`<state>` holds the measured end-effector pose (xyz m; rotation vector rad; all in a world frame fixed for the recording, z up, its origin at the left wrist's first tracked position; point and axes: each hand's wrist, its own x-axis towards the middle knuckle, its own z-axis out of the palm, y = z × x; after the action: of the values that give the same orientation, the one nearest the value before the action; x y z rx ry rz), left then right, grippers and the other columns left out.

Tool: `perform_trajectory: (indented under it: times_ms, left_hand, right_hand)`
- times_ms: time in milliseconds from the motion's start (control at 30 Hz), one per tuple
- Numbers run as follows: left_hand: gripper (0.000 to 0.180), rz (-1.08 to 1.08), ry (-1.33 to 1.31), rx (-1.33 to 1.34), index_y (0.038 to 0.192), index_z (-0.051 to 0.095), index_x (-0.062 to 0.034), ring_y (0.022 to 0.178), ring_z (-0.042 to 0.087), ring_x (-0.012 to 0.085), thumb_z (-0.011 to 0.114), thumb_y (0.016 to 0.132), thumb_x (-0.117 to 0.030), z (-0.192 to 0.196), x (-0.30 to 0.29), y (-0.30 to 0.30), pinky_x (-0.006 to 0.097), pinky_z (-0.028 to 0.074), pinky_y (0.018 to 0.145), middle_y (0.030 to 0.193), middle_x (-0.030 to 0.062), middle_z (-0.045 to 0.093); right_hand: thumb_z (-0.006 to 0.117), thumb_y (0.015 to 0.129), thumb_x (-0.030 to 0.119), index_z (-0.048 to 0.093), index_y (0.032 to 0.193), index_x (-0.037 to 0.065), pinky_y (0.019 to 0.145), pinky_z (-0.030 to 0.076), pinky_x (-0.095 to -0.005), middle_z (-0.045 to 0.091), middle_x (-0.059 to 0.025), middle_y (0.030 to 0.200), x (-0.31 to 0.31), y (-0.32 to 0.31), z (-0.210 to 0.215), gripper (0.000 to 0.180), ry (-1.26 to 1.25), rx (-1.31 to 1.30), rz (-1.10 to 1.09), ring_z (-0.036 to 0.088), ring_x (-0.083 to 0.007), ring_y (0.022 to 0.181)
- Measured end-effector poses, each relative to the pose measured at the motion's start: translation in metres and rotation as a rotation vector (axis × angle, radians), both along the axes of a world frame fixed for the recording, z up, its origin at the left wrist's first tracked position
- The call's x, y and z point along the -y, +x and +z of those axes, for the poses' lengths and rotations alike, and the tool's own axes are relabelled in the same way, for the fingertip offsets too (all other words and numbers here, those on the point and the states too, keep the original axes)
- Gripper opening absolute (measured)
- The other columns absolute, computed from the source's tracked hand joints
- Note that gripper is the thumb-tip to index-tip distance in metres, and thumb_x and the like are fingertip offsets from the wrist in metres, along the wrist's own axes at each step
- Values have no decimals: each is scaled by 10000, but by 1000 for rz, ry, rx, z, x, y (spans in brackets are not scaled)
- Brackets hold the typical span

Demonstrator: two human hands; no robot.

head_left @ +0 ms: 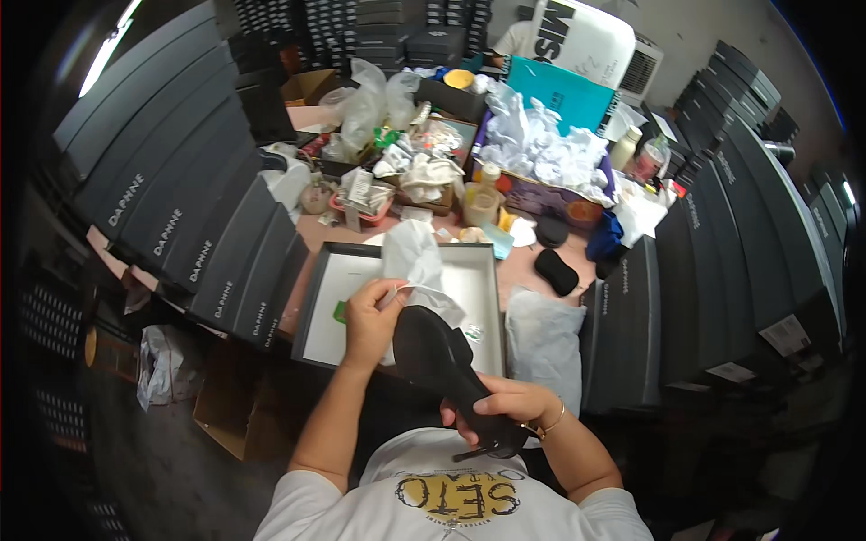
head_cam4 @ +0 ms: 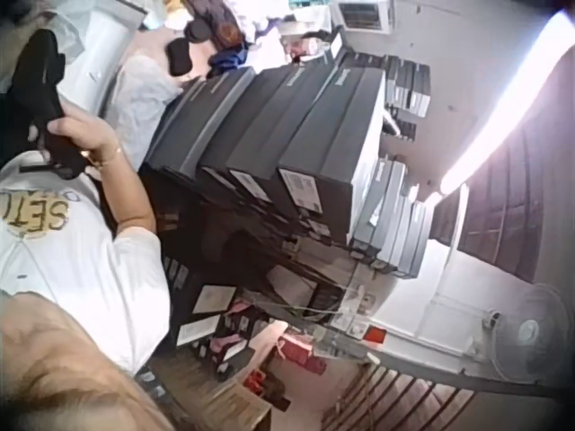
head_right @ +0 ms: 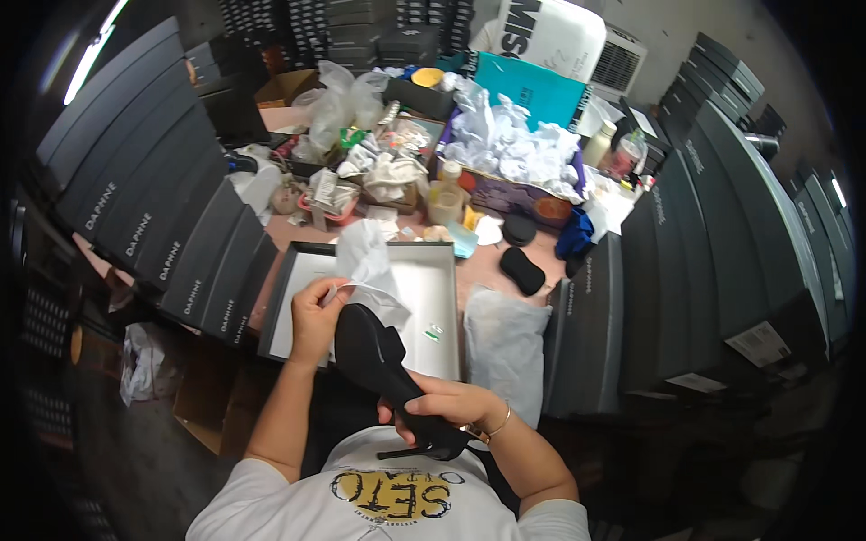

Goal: Inspect, clean with a sponge, and wrap high-heel sandals in tissue paper before placing them into brand boxes and stacking them.

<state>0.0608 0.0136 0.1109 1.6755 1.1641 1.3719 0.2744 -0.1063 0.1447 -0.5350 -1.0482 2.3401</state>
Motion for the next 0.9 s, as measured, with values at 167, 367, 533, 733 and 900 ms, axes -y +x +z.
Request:
perform_trajectory:
  times_ms: [167, 367, 533, 733, 900]
  left_hand:
    - [134, 48, 19, 22, 950, 695, 8, 644, 501, 93, 697, 846, -76, 23, 28, -24, 253, 395, 575, 744, 24, 604]
    - [172, 27, 125, -183, 1011, 699, -23, 586, 498, 159, 668, 844, -55, 6, 38, -43, 273, 385, 542, 687, 57, 533]
    - [221, 5, 415, -145, 1020, 697, -24, 580, 514, 169, 656, 804, -38, 28, 66, -29, 284, 400, 526, 702, 62, 555]
    - [425, -321, 508, -292, 1085, 691, -64, 562, 561, 231, 645, 673, 29, -10, 96, -20, 335, 449, 511, 692, 72, 549]
    - [456, -434, 516, -145, 1040, 701, -15, 554, 563, 211, 610, 604, 84, -11, 136, 0, 309, 467, 517, 705, 70, 563]
  right_hand:
    - [478, 927, 208, 365, 1228, 4, 622, 500, -286, 561, -108, 987, -51, -23, -52, 381, 300, 500, -60, 611, -174, 669]
    - [468, 933, 245, 472, 1203, -13, 595, 529, -322, 627, -143, 973, -43, -41, -37, 373, -143, 8, -250, 635, -225, 682]
    - [524, 932, 221, 515, 1226, -3, 782, 533, -348, 567, -160, 1168, -69, -55, -93, 370, 32, 52, -421, 617, -231, 922]
    - [570, 914, 126, 581, 1167, 13, 871, 484, -297, 591, -78, 1110, -90, -81, -111, 277, 517, 491, -867, 558, -166, 1007]
    - [590, 877, 121, 600, 1129, 14, 856, 490, -321, 607, -94, 1095, -73, -75, -105, 274, 524, 436, -929, 574, -204, 991]
